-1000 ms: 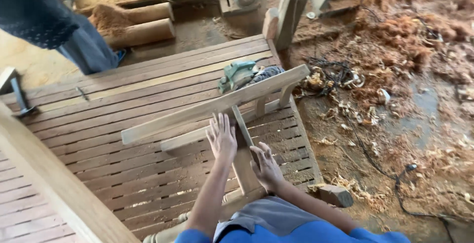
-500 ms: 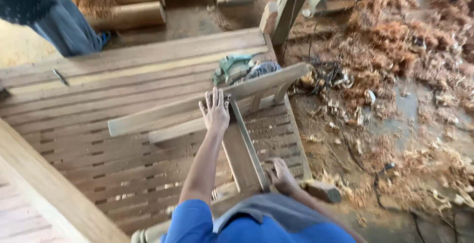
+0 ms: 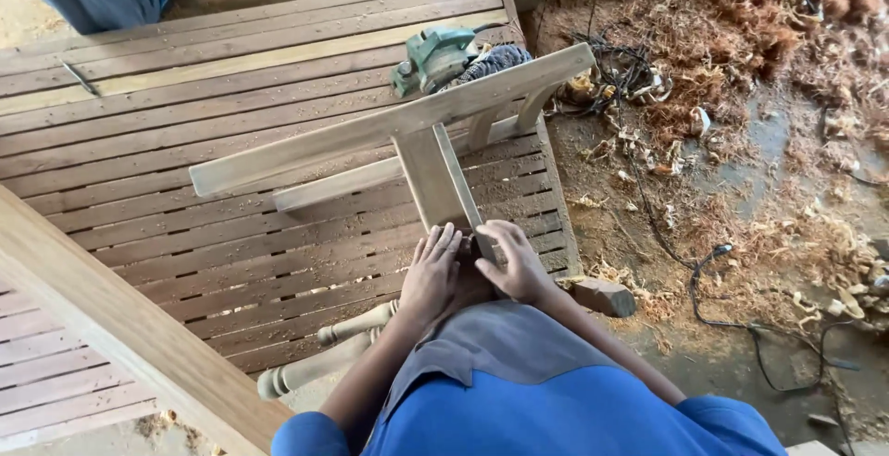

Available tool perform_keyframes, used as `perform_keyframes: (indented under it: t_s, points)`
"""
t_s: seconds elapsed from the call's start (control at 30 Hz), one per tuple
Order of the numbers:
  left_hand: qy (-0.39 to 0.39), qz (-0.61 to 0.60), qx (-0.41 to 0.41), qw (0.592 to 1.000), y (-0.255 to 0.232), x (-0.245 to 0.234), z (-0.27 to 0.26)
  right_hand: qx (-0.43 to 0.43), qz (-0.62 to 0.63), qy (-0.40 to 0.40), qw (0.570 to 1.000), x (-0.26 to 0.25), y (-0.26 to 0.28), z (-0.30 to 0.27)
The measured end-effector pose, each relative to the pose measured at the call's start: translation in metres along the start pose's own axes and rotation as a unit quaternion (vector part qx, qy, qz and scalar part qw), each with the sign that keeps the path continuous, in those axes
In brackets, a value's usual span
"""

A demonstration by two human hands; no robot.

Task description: The person sands the frame of a wooden chair using a sanding block. They work on the legs and crossbars, frequently repositioning the chair and their hands to reach different surfaces.

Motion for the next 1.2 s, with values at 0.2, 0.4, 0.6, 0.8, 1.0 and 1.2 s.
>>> perform_keyframes:
  t_s: [0.2, 0.4, 0.6, 0.8, 1.0, 1.2]
  points:
    - [-0.057, -0.289, -0.124, 0.947, 0.036, -0.026, 0.046, -0.056, -0.168, 0.100, 0.979, 0.027, 0.022, 0.003]
    - [-0.161, -0.086, -0.102, 0.978, 0.068, -0.025, 0.124, -0.210, -0.296, 0.027, 0.931, 0.041, 0.039, 0.012]
    - [-0.009, 0.065, -0.160, 0.985, 0.104, 0.010, 0.191, -0.302, -0.279, -0.041, 0.911, 0.046, 0.044, 0.014]
    - [-0.029, 0.126, -0.202, 0.971, 0.105, 0.003, 0.197, -0.354, -0.240, -0.091, 0.899, 0.032, 0.056, 0.013]
    - [0.045, 0.089, -0.175, 0.980, 0.068, -0.014, 0.161, -0.155, 0.036, 0.034, 0.987, 0.022, 0.012, 0.012]
    - [0.069, 0.050, -0.186, 0.979, 0.040, -0.015, 0.116, -0.100, 0.063, 0.030, 0.993, 0.012, 0.009, 0.006]
Point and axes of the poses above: each hand's wrist, its own z-axis towards the middle knuckle, its own x-axis out of the palm, y = z × x, the point moved 8 cm from there along z, towards the middle knuckle, and after that the axes turned 11 degrees about -y, right-handed, at the moved point
